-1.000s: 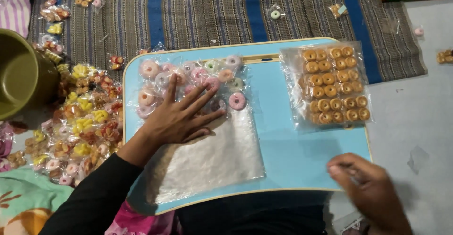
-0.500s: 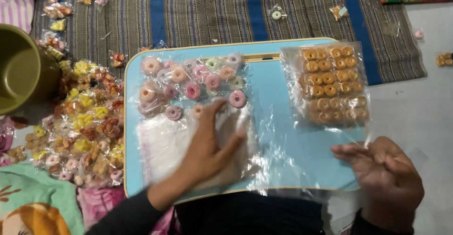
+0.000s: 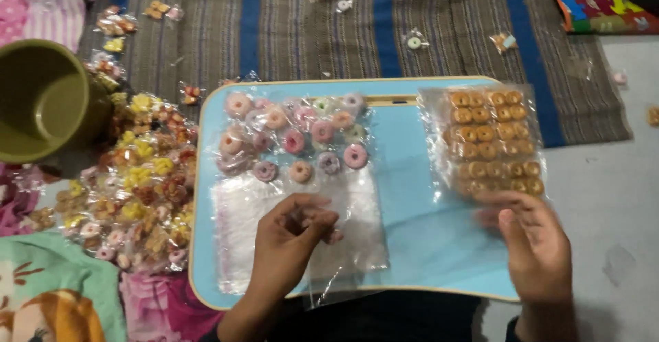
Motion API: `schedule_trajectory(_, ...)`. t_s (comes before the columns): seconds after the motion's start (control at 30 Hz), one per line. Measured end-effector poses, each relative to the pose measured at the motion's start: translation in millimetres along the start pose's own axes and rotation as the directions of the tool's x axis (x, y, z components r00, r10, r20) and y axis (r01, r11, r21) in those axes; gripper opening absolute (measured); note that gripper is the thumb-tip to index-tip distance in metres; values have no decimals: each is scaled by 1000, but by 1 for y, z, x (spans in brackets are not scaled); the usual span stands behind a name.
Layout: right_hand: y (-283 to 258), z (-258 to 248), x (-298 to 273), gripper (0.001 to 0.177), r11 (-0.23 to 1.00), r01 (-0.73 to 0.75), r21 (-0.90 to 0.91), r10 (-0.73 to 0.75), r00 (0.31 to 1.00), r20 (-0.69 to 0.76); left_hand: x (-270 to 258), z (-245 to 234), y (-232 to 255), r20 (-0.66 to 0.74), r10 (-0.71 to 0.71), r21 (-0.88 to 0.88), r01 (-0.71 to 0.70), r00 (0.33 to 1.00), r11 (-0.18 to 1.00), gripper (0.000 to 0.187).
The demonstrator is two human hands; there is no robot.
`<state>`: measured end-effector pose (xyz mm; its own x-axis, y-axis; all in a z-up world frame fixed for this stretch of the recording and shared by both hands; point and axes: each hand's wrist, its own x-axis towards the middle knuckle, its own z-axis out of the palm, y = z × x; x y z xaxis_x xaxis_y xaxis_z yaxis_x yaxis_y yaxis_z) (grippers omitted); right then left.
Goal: Packing small colorful donut-shaped charms into a plastic bag.
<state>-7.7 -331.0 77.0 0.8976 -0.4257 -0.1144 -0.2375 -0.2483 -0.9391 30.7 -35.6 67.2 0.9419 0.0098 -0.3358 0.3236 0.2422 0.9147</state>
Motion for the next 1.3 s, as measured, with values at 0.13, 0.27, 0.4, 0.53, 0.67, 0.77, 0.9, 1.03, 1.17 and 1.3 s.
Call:
schedule_trajectory(0.13, 35, 29, -28, 33, 784, 567, -252, -619, 742, -258, -9, 3, -1, -112, 106, -12, -108, 988, 994, 18)
schedule_trajectory(0.27, 35, 73, -85, 25, 892, 438, -112, -447, 891, -77, -21, 17, -8, -324, 177, -172, -242, 929, 955, 25)
schedule_trajectory(0.4, 29, 106, -106, 93, 871, -33, 490, -100, 965, 243, -27, 28, -59, -349, 213, -388, -348, 913, 854, 27)
schedule_trajectory(0.53, 3, 109, -101, 63, 858, 170, 485, -256, 960, 115, -46, 38, -64, -338, 171, -284, -274, 925, 919, 32)
schedule_trajectory(0.67, -9, 94, -79, 44, 958, 153, 242, -196, 967, 165, -49, 19, -60, -212, 378, -191, -418, 901, 888, 39)
schedule_trajectory(0.77, -15, 77, -58, 54, 992, 124, 36, -128, 925, 358, -51, -4, -33, -17, 372, -237, -366, 928, 900, 82)
schedule_trajectory(0.9, -24, 62, -44, 66, 985, 173, 2, -129, 728, 673, -46, -36, -8, 205, 371, -105, -357, 906, 928, 98)
schedule_trajectory(1.03, -30, 69, -50, 67, 995, 93, 31, -95, 835, 542, -53, -43, 11, 75, 56, 105, -63, 996, 992, 51)
schedule_trajectory(1.17, -15, 80, -57, 84, 776, -193, 601, -177, 848, 500, -54, -48, -1, 65, 174, 246, -184, 983, 952, 56)
schedule_trajectory(1.3, -16, 88, -63, 109, 634, -192, 749, -375, 771, 515, -52, -20, -23, -287, 366, 161, -332, 885, 929, 51)
